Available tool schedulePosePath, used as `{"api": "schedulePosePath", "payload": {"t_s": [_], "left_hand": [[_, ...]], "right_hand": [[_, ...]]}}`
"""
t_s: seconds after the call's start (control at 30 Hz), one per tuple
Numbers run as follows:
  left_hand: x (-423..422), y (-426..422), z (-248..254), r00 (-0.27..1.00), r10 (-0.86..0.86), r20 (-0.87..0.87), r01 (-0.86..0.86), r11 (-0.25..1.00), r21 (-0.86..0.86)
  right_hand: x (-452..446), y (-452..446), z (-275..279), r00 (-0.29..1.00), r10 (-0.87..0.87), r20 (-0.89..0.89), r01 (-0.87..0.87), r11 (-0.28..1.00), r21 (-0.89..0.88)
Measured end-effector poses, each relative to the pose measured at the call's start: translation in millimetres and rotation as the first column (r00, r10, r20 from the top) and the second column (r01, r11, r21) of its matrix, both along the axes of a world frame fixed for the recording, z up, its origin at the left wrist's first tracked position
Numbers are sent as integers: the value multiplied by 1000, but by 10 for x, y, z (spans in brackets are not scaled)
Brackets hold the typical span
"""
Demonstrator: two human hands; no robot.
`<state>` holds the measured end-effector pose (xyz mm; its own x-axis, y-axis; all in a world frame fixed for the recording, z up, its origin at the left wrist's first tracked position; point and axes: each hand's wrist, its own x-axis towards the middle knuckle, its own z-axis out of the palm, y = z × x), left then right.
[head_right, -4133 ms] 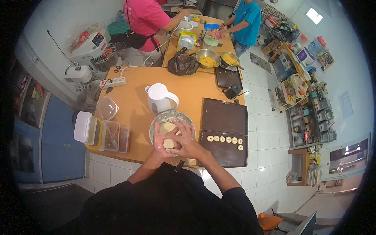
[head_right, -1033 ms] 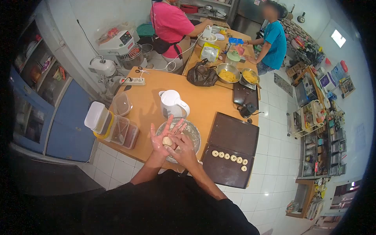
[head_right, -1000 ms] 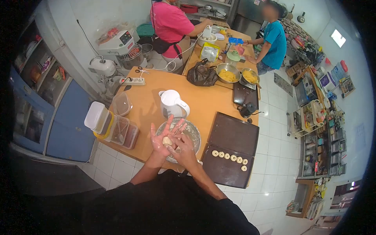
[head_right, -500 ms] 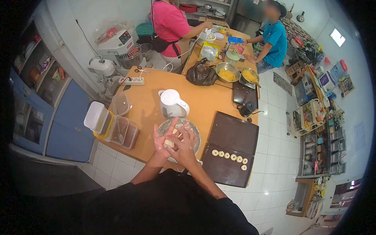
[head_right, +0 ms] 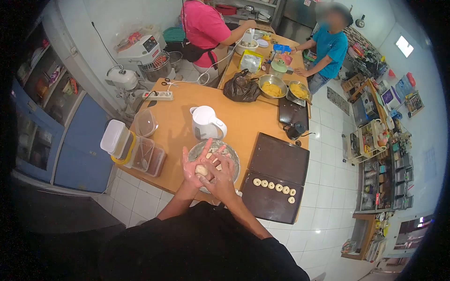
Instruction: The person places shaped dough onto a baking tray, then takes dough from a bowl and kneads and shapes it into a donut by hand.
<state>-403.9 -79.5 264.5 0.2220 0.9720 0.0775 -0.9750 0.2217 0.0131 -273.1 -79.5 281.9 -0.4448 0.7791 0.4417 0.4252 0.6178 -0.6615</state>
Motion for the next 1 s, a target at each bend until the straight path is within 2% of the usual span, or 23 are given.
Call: {"api": "schedulePosePath", "payload": {"t_s": [0.07,0.13,0.17,0.3,0.37,0.5,0.57,0.63,0.67,0.73,0.87,0.93,1.0], "left_hand": [[-4,0,3,1000,8,-17,-8,1000,-3],[-19,19,-40,992,-7,124,3,1000,29],[-11,20,-64,992,-8,125,4,1000,29],[-5,10,-6,999,51,14,-51,999,0],[-11,15,-11,997,65,-35,-64,998,13],[-24,39,-93,998,33,49,-36,997,62],[-33,49,-127,998,14,67,-20,995,101],[-22,54,-73,998,20,57,-20,1000,-6],[-26,56,-85,998,19,57,-19,1000,-7],[-30,56,-105,984,-9,175,-1,999,54],[-41,68,-51,997,-15,79,9,997,74],[-31,70,-36,1000,-1,28,0,1000,31],[-28,71,-45,1000,-8,-4,8,998,70]], "right_hand": [[23,-4,19,1000,-2,-11,3,1000,19],[25,6,-21,1000,2,-12,-2,999,35],[29,4,-38,1000,3,-13,-3,999,48],[39,-70,21,997,-16,74,9,995,95],[72,-90,-39,983,29,180,-55,988,141],[83,-86,23,979,25,202,-55,989,140],[78,-114,103,961,34,276,-64,993,102],[68,-130,130,949,27,316,-61,993,98],[66,-129,143,935,20,355,-58,994,97],[73,-114,176,929,23,370,-63,994,95],[114,-96,224,927,81,367,-129,986,108],[147,-84,177,932,106,347,-147,985,92],[169,-58,162,936,133,325,-168,983,79]]}}
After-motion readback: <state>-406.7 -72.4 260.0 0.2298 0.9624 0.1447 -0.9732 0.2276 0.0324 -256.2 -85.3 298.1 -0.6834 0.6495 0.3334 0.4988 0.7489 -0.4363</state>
